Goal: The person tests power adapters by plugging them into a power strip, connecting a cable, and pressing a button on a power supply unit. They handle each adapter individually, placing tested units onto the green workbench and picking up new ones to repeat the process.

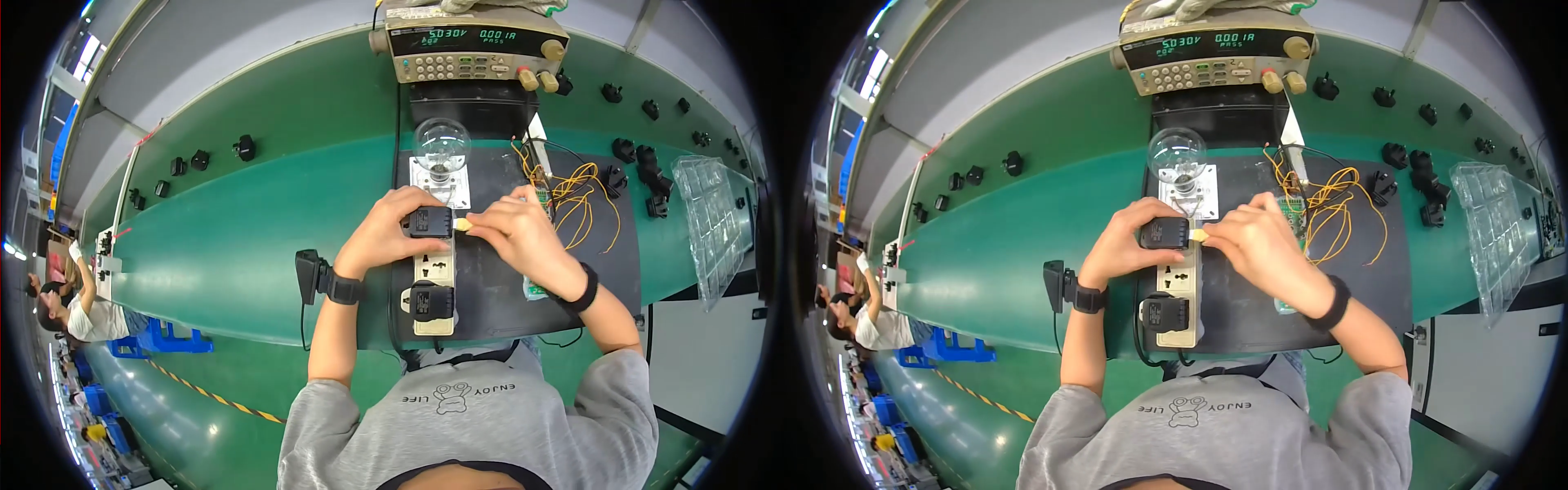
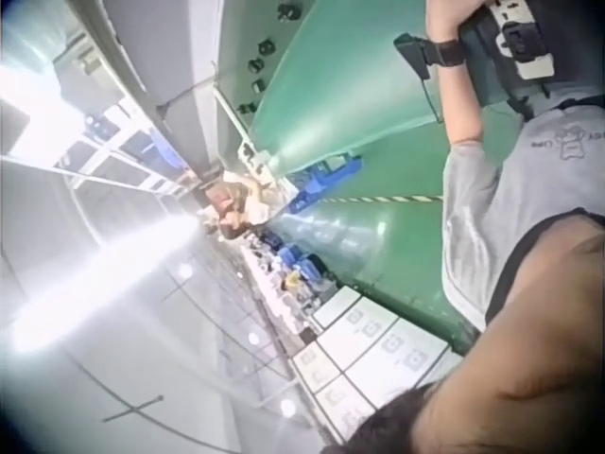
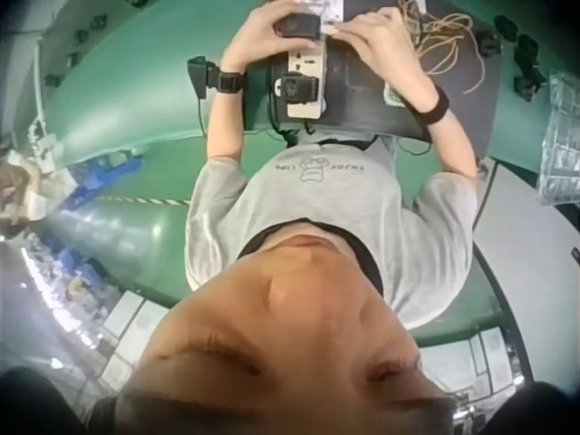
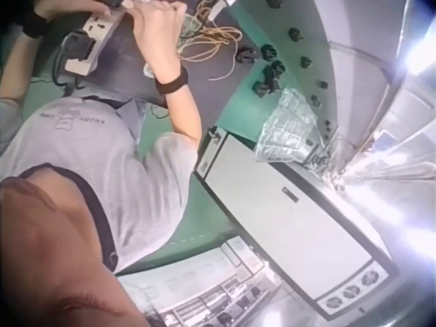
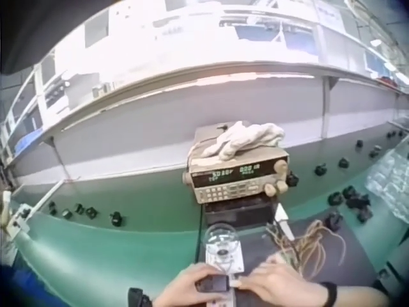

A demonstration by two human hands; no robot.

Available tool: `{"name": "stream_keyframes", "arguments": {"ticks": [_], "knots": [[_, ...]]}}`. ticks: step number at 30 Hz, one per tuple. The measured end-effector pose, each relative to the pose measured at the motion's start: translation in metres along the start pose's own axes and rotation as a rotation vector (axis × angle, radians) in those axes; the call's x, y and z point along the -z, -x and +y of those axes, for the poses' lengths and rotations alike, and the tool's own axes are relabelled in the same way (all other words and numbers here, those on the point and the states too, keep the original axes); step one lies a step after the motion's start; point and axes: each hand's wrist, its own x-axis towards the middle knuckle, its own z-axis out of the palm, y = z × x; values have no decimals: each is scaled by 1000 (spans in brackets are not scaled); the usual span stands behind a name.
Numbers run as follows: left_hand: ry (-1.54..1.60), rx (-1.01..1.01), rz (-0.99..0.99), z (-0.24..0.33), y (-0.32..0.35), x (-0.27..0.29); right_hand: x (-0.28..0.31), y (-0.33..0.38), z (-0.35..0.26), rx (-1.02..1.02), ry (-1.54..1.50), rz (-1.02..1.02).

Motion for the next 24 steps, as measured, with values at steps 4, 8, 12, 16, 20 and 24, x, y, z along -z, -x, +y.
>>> {"name": "stream_keyframes", "arguments": {"ticks": [4,8,12,16,20,24], "knots": [[-37,-49,41,1,2,2,22,15,-2,-103,9,-65],[70,-48,97,10,3,8,19,49,-28,-71,-190,-113],[553,-206,520,11,4,23,1,65,-37,-134,-275,-12],[375,96,632,-26,7,19,-7,62,-36,-84,-246,25],[268,290,895,-70,5,13,-9,59,-43,-51,-194,36],[57,447,1004,-78,-5,16,-6,53,-46,66,-44,118]]}}
